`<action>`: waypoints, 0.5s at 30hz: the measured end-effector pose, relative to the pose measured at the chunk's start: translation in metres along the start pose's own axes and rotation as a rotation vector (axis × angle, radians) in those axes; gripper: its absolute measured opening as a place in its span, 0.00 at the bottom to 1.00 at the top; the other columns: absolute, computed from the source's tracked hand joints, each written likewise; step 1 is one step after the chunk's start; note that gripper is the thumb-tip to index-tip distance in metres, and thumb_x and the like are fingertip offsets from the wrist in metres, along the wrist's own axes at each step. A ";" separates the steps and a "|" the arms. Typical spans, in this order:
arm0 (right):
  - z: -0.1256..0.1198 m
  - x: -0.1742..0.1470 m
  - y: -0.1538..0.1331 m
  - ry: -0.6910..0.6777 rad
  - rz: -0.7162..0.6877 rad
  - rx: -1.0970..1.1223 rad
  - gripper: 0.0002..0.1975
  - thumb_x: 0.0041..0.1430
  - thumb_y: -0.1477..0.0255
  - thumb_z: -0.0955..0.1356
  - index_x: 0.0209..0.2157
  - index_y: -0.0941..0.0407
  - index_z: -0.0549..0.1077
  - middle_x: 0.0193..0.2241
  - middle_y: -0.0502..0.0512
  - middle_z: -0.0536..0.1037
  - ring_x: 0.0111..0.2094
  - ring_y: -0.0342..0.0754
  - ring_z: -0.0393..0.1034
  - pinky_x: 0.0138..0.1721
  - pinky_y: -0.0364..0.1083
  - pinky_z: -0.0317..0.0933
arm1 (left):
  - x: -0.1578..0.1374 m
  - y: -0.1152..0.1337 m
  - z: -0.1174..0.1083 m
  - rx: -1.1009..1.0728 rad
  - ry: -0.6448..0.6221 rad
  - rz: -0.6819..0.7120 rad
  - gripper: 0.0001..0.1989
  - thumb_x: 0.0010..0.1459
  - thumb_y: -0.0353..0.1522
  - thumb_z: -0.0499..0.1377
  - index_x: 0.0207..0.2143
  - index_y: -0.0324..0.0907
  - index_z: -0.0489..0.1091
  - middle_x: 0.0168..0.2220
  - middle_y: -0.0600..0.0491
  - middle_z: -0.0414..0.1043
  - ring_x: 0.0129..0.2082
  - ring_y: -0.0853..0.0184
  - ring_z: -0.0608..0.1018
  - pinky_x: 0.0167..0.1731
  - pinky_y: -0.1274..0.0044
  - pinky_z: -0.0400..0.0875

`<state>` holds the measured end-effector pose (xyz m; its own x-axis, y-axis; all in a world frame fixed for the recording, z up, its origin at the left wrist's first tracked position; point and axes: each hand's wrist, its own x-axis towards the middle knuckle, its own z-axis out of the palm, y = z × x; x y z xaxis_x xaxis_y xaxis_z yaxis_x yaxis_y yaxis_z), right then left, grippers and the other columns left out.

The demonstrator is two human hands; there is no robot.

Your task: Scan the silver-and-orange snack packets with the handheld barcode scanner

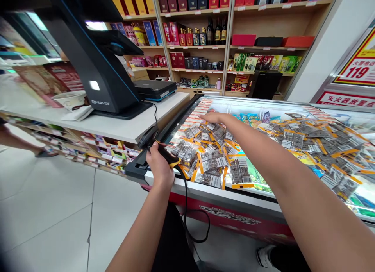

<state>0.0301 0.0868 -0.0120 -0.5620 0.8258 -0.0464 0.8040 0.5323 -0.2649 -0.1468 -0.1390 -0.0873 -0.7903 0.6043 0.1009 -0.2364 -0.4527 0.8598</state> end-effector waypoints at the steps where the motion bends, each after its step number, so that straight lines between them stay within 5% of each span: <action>1: 0.001 -0.003 0.001 0.001 0.003 0.037 0.40 0.65 0.41 0.54 0.57 0.56 0.75 0.60 0.62 0.72 0.60 0.65 0.65 0.61 0.57 0.57 | 0.000 0.000 0.000 -0.001 0.000 -0.010 0.15 0.58 0.45 0.59 0.35 0.42 0.66 0.31 0.57 0.67 0.29 0.71 0.71 0.33 0.77 0.67; 5: -0.003 -0.015 -0.003 0.004 -0.101 0.220 0.32 0.70 0.48 0.54 0.59 0.54 0.72 0.61 0.56 0.72 0.59 0.57 0.66 0.60 0.49 0.57 | 0.000 0.000 0.003 -0.017 0.028 -0.032 0.14 0.58 0.44 0.59 0.36 0.42 0.66 0.31 0.57 0.67 0.28 0.72 0.70 0.33 0.78 0.67; 9: -0.016 -0.043 -0.006 0.203 -0.221 0.266 0.28 0.74 0.56 0.54 0.58 0.59 0.71 0.60 0.57 0.72 0.59 0.52 0.66 0.60 0.47 0.55 | 0.003 -0.001 0.007 0.000 0.031 -0.006 0.14 0.57 0.43 0.59 0.36 0.42 0.66 0.31 0.57 0.68 0.29 0.72 0.71 0.32 0.78 0.68; 12: -0.024 -0.081 0.005 0.321 -0.170 0.171 0.27 0.73 0.56 0.57 0.59 0.58 0.70 0.61 0.59 0.71 0.60 0.55 0.64 0.61 0.50 0.55 | 0.005 0.001 0.009 0.005 0.042 0.014 0.13 0.57 0.41 0.58 0.36 0.41 0.66 0.30 0.57 0.68 0.28 0.72 0.71 0.31 0.79 0.68; 15: -0.020 -0.129 0.028 0.277 -0.058 0.084 0.30 0.70 0.52 0.59 0.64 0.56 0.65 0.65 0.62 0.66 0.64 0.60 0.60 0.63 0.55 0.52 | -0.002 0.011 0.010 0.000 0.041 0.069 0.11 0.57 0.39 0.58 0.37 0.41 0.66 0.30 0.57 0.69 0.29 0.72 0.72 0.29 0.80 0.68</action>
<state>0.1289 -0.0012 0.0055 -0.5232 0.8197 0.2331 0.7465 0.5728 -0.3386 -0.1424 -0.1384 -0.0724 -0.8272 0.5445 0.1389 -0.1810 -0.4921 0.8515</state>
